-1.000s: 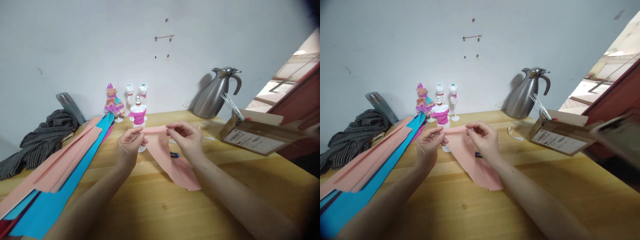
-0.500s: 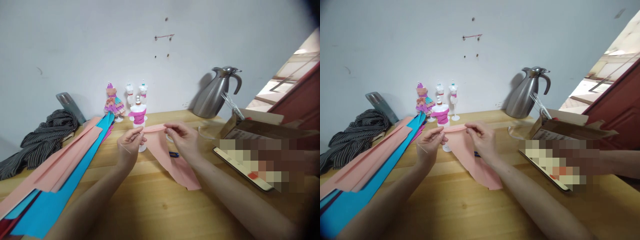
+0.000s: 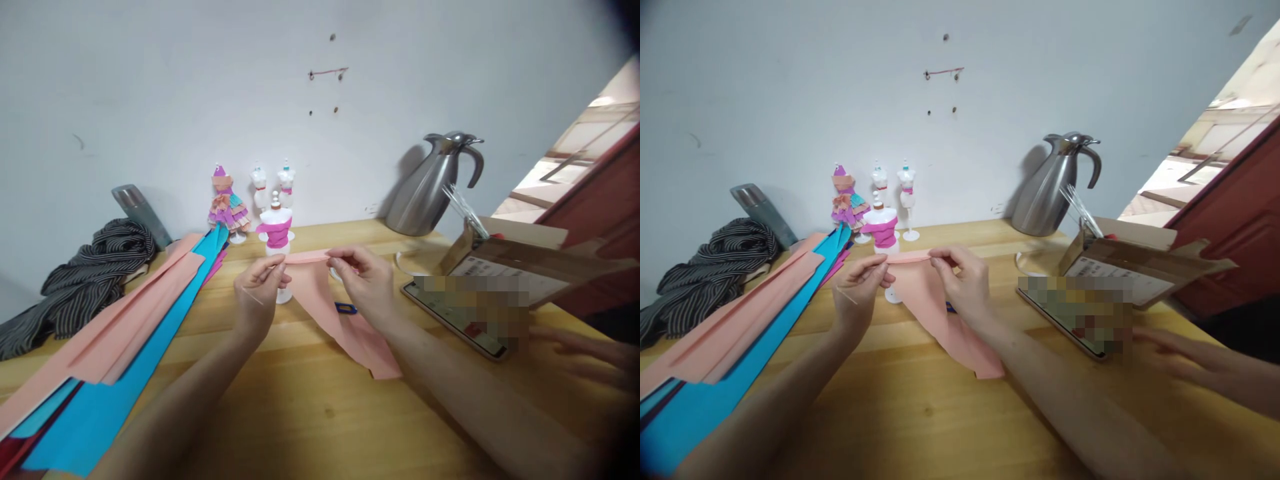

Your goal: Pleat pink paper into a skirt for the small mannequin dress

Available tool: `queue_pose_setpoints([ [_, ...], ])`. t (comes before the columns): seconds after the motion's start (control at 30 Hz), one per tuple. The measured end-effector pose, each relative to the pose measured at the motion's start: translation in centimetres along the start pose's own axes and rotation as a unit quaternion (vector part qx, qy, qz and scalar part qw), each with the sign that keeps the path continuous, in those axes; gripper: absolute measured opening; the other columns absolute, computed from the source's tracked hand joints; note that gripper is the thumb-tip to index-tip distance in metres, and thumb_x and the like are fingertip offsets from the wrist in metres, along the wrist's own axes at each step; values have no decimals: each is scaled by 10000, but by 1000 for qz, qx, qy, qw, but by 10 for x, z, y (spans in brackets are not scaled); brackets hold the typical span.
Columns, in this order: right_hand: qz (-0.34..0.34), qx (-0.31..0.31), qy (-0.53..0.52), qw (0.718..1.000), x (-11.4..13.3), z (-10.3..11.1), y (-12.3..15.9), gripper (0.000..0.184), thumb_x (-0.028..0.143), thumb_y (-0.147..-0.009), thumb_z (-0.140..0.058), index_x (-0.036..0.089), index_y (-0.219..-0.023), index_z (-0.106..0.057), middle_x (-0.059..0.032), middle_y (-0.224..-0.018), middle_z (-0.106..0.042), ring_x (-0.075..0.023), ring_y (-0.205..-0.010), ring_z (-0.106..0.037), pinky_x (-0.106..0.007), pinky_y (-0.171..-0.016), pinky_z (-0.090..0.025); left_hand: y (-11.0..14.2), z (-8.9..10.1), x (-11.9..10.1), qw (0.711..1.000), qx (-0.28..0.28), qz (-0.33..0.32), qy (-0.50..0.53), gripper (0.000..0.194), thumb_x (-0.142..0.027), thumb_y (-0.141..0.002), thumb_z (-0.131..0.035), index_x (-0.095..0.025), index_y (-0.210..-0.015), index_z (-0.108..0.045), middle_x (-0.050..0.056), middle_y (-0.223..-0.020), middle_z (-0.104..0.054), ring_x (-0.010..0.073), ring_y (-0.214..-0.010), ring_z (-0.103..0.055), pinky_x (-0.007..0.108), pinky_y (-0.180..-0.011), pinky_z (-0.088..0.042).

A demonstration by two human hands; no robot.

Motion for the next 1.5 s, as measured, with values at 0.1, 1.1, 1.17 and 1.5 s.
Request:
queue_pose_setpoints([
  [0.1, -7, 2, 10, 1000, -3, 0, 0, 66, 220, -819, -617, 212, -818, -682, -23, -786, -705, -166, -716, -654, -308, -673, -515, -1, 0, 2, 1000, -4, 12, 6, 142, -248, -688, -707, -148, -788, -718, 6, -537, -671, 136, -493, -642, 230, -492, -514],
  [1.1, -165, 62, -152, 973, -10, -11, -5, 141, 291, -726, -665, 175, -718, -585, -22, -640, -672, -144, -574, -649, -239, -512, -483, 2, -5, 13, 992, 7, 104, 65, 227, -279, -645, -736, -118, -786, -660, 33, -537, -686, 151, -493, -650, 252, -512, -523],
  [1.17, -152, 49, -165, 973, -7, -10, -5, 131, 280, -715, -682, 175, -710, -604, -18, -642, -663, -148, -612, -654, -250, -550, -503, 3, -4, 10, 994, 2, 87, 67, 212, -274, -656, -734, -120, -786, -667, 35, -556, -696, 151, -500, -653, 257, -520, -526],
  [1.5, -47, 18, -150, 987, 10, 0, -5, 63, 179, -713, -675, 185, -665, -634, -9, -666, -621, -143, -653, -589, -283, -613, -475, 2, -1, -2, 996, 11, 44, 76, 112, -207, -677, -717, -130, -753, -689, 25, -567, -705, 135, -498, -651, 239, -510, -532],
])
Point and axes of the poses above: each hand's wrist, its own y-axis away from the middle knuckle, its own z-axis out of the back of the hand, x = y × z, the point moved 7 cm from there along -y, towards the middle knuckle
